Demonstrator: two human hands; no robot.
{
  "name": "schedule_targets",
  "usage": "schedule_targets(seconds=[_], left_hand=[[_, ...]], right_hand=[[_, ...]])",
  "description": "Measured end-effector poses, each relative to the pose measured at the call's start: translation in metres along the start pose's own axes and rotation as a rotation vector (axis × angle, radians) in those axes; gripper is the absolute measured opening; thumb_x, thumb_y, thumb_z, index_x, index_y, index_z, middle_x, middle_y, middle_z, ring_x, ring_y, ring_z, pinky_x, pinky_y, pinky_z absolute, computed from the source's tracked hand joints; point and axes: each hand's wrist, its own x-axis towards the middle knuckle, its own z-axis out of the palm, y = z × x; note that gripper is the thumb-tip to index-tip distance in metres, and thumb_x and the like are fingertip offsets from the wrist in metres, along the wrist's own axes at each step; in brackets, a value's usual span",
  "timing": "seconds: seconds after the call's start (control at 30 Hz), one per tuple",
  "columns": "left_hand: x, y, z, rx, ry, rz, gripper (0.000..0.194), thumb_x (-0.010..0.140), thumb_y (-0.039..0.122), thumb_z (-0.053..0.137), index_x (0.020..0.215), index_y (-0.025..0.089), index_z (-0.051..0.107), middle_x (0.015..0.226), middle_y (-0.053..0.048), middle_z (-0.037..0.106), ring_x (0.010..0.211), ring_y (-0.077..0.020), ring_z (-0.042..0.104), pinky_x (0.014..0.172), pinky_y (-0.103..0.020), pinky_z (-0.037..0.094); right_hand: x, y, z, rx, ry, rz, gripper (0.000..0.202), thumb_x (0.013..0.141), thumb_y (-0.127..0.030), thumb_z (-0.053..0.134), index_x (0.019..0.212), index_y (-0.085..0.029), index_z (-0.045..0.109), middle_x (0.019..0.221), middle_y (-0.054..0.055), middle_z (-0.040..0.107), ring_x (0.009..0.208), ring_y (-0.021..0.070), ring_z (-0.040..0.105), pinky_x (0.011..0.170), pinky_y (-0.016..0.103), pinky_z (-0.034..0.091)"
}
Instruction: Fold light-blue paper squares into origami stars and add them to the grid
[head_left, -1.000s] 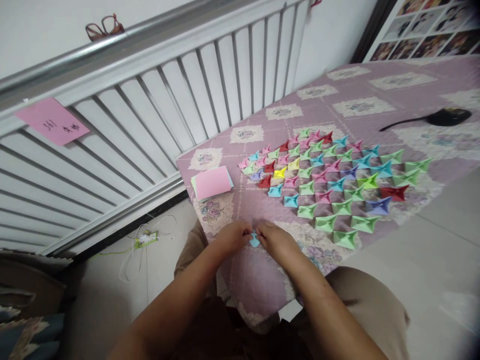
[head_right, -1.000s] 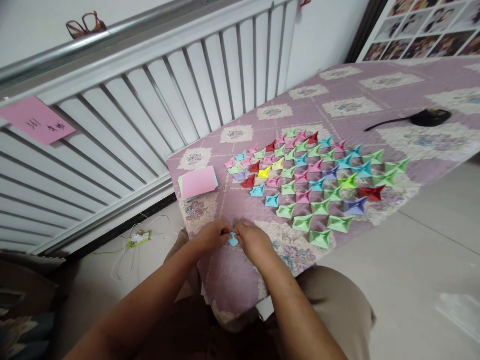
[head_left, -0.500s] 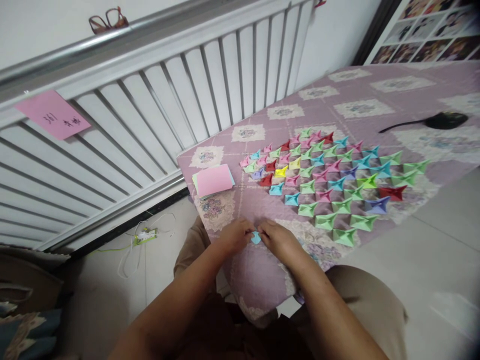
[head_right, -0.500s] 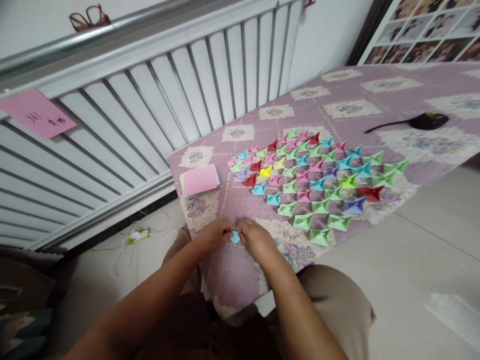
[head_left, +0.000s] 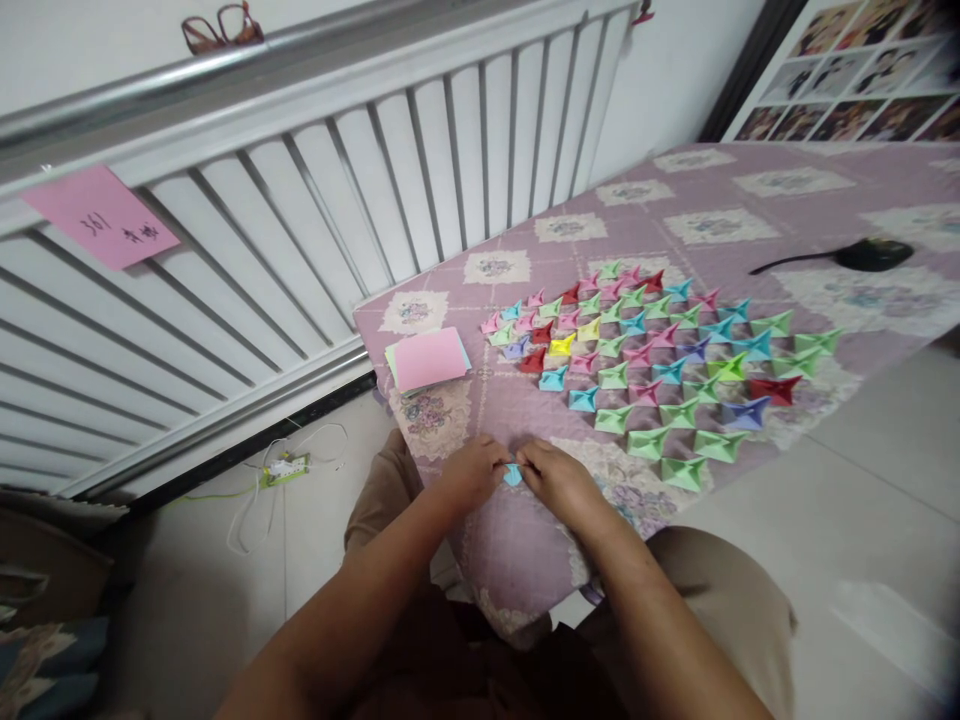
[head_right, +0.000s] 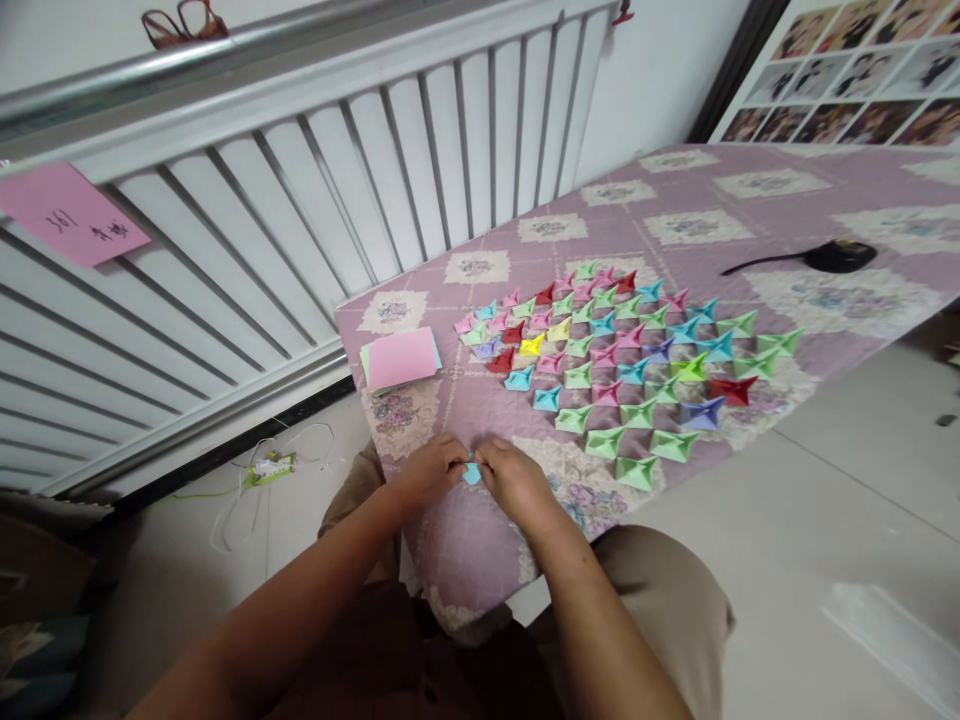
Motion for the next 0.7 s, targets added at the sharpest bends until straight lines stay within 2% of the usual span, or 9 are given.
schedule_targets(seconds=[0.37, 0.53, 0.7], left_hand=[[-0.008, -0.012, 0.024, 0.192, 0.069, 0.110, 0.023, 0.094, 0.019, 0.035, 0.088, 0.017, 0.058, 0.092, -0.007, 0.051, 0.086, -0.0183, 0.048, 0.081, -0.031, 0.042], [-0.011, -0.017, 0.025, 0.205, 0.075, 0.194, 0.028, 0.096, 0.020, 0.033, 0.091, 0.016, 0.061, 0.094, -0.008, 0.053, 0.087, -0.0190, 0.049, 0.080, -0.030, 0.042], [-0.015, -0.017, 0.025, 0.211, 0.111, 0.210, 0.032, 0.097, 0.023, 0.032, 0.099, 0.016, 0.063, 0.095, -0.008, 0.055, 0.088, -0.0200, 0.050, 0.081, -0.031, 0.041]], right_hand=[[-0.001, -0.001, -0.003, -0.019, -0.004, -0.083, 0.018, 0.085, -0.013, 0.042, 0.075, -0.020, 0.055, 0.075, 0.002, 0.054, 0.073, 0.0155, 0.051, 0.068, 0.026, 0.040], [-0.002, -0.001, -0.004, -0.030, -0.038, -0.084, 0.019, 0.086, -0.015, 0.043, 0.074, -0.021, 0.057, 0.076, 0.004, 0.055, 0.075, 0.0163, 0.053, 0.071, 0.028, 0.042], [-0.005, 0.001, -0.001, -0.108, -0.046, -0.125, 0.023, 0.090, -0.021, 0.042, 0.073, -0.020, 0.058, 0.076, 0.005, 0.055, 0.076, 0.0183, 0.052, 0.072, 0.030, 0.042]])
